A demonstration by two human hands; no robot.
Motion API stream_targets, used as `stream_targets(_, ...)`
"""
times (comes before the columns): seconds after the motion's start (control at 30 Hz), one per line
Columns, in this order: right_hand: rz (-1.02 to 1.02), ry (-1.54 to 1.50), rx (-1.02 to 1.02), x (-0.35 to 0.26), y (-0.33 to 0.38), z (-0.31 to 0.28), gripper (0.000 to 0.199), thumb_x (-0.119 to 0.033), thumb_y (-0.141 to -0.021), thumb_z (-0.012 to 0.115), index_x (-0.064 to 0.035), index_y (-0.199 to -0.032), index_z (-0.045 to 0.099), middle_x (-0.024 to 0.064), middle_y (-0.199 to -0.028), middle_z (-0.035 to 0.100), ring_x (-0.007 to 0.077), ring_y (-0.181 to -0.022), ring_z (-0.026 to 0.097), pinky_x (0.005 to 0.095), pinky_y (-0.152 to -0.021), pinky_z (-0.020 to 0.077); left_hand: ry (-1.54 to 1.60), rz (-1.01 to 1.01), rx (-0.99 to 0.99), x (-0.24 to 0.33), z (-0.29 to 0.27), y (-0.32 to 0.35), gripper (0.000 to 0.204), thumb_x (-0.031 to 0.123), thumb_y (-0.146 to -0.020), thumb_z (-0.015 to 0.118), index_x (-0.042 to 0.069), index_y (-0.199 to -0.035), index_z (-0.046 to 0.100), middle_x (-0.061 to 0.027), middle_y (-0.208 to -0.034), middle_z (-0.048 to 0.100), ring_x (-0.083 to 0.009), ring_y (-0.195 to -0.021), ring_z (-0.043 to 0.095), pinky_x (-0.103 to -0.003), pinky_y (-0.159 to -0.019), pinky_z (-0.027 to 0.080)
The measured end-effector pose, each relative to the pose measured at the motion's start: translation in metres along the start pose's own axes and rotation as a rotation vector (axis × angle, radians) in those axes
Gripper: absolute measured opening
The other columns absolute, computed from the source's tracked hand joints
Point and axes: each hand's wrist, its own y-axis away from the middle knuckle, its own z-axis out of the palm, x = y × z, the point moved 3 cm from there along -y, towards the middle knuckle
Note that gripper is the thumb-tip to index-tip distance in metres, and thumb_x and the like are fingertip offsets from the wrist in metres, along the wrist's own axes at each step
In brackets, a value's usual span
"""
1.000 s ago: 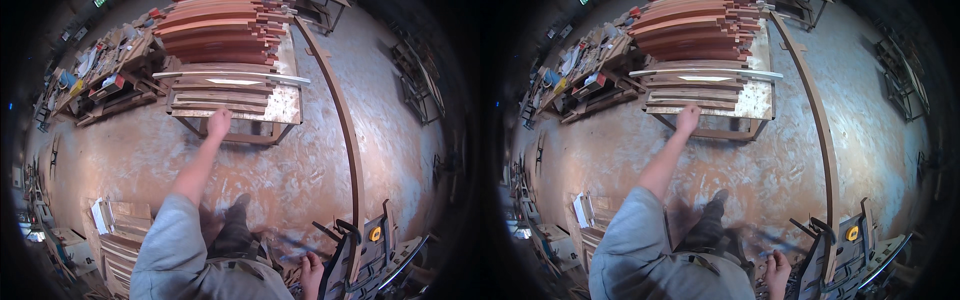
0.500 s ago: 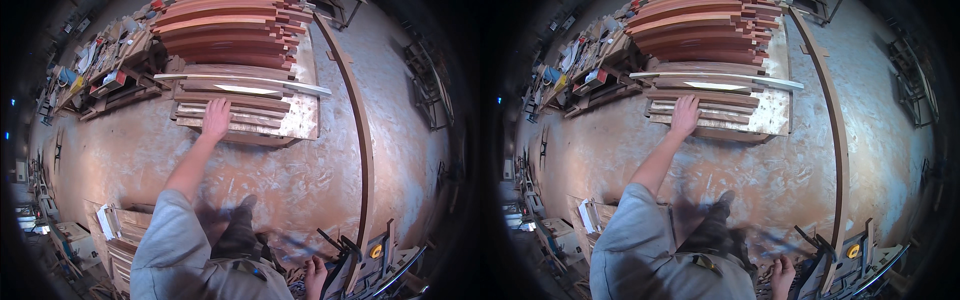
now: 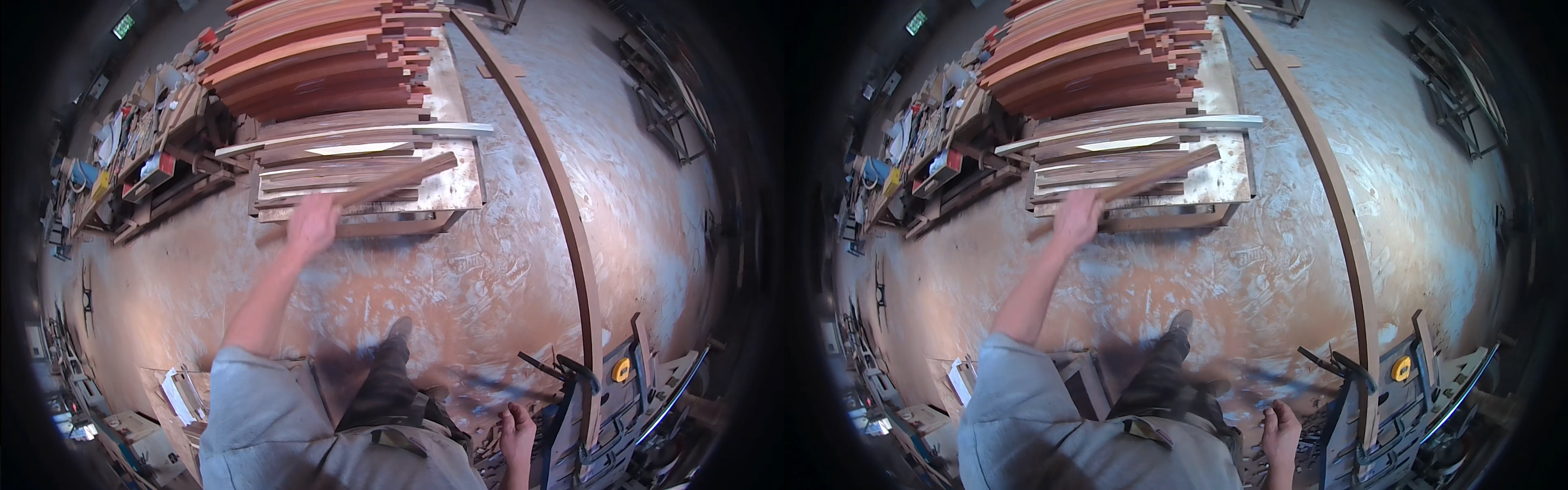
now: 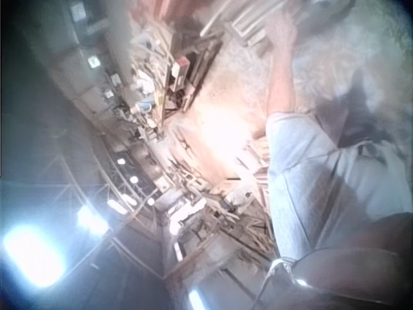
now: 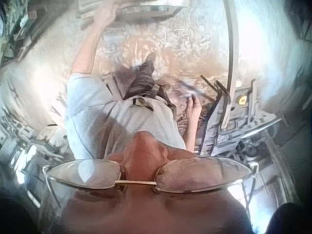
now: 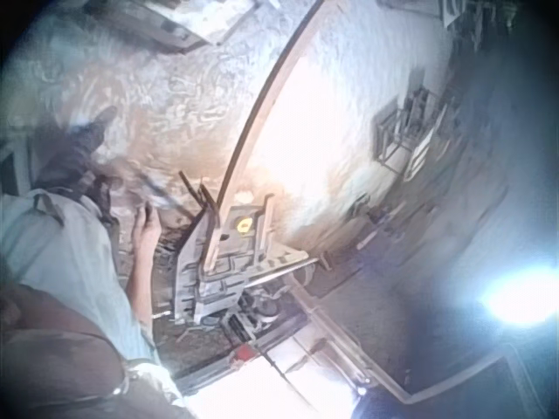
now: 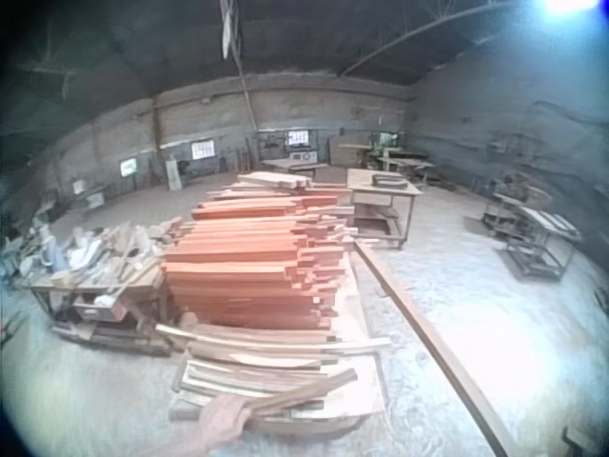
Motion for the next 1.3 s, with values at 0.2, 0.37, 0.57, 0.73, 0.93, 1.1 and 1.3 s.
stream_targets(0.2, -0.054, -0.087, 0.016, 0.04, 0.03, -0.01, 0.023, -0.011, -0.097, 0.059, 0.0056, -0.111, 0.065, 0.0069, -0.087, 0.069, 0.0114, -0.075, 0.064, 0.0264, -0.067, 0.0531, 0.962, -0.236, -0.683, 0.15, 0.033, 0.12, 0.031, 0.016, -0.097, 0.06, 0.009, -0.127, 0.056, -0.0045, -0.098, 0.067, -0.0077, -0.077, 0.059, -0.028, -0.069, 0.051)
stream_targets(0.37, -0.177, -0.028, 0.174, 0.101, 0.08, -0.042, 0.026, -0.013, -0.095, 0.062, 0.0046, -0.115, 0.065, 0.014, -0.094, 0.071, 0.0169, -0.078, 0.069, 0.0306, -0.071, 0.0548, 1.485, -0.231, -0.882, 0.284, 0.041, 0.19, 0.032, 0.016, -0.097, 0.06, 0.003, -0.125, 0.053, -0.0078, -0.097, 0.066, -0.0142, -0.078, 0.064, -0.029, -0.067, 0.056)
stream_targets(0.57, -0.11, -0.153, 0.45, 0.225, 0.187, -0.125, 0.027, -0.013, -0.094, 0.063, 0.0048, -0.114, 0.065, 0.0149, -0.092, 0.07, 0.0184, -0.077, 0.069, 0.0311, -0.072, 0.0546, 1.562, -0.109, -1.098, 0.453, 0.03, 0.268, 0.027, 0.021, -0.099, 0.061, 0.005, -0.12, 0.054, -0.0108, -0.094, 0.066, -0.0204, -0.074, 0.067, -0.035, -0.064, 0.06)
stream_targets(0.73, 0.029, -0.323, 0.821, 0.336, 0.308, -0.202, 0.025, -0.01, -0.093, 0.064, 0.0045, -0.114, 0.064, 0.0112, -0.091, 0.071, 0.0148, -0.081, 0.067, 0.0293, -0.073, 0.0531, 1.284, -0.026, -1.246, 0.61, 0.021, 0.354, 0.018, 0.023, -0.102, 0.055, 0.008, -0.112, 0.057, -0.0072, -0.087, 0.065, -0.0186, -0.068, 0.067, -0.032, -0.058, 0.058)
stream_targets(0.93, 0.166, -0.343, 1.372, 0.432, 0.426, -0.289, 0.031, -0.006, -0.091, 0.067, 0.0046, -0.119, 0.06, 0.0136, -0.103, 0.065, 0.0193, -0.089, 0.064, 0.0313, -0.08, 0.0519, 0.756, 0.646, -1.136, 0.782, 0.016, 0.46, 0.024, 0.014, -0.097, 0.057, 0.002, -0.117, 0.063, -0.0023, -0.082, 0.062, -0.0122, -0.071, 0.061, -0.027, -0.061, 0.047)
stream_targets(1.1, 0.421, -0.185, 1.518, 0.495, 0.44, -0.297, 0.05, -0.017, -0.089, 0.071, 0.0083, -0.128, 0.053, 0.02, -0.126, 0.054, 0.0313, -0.111, 0.057, 0.0385, -0.092, 0.049, 0.219, 1.317, -0.717, 0.907, 0.015, 0.543, 0.023, 0.015, -0.091, 0.059, 0.002, -0.109, 0.064, -0.0219, -0.098, 0.068, -0.04, -0.095, 0.066, -0.045, -0.081, 0.05)
stream_targets(1.3, 0.556, -0.498, 1.246, 0.51, 0.399, -0.334, 0.071, -0.037, -0.091, 0.067, 0.0105, -0.139, 0.044, 0.0274, -0.137, 0.05, 0.0395, -0.128, 0.05, 0.0416, -0.106, 0.0427, 0.094, 1.657, -0.56, 1.008, 0.083, 0.597, 0.026, 0.022, -0.091, 0.059, 0.005, -0.111, 0.065, -0.0191, -0.103, 0.069, -0.0393, -0.095, 0.066, -0.048, -0.083, 0.052)
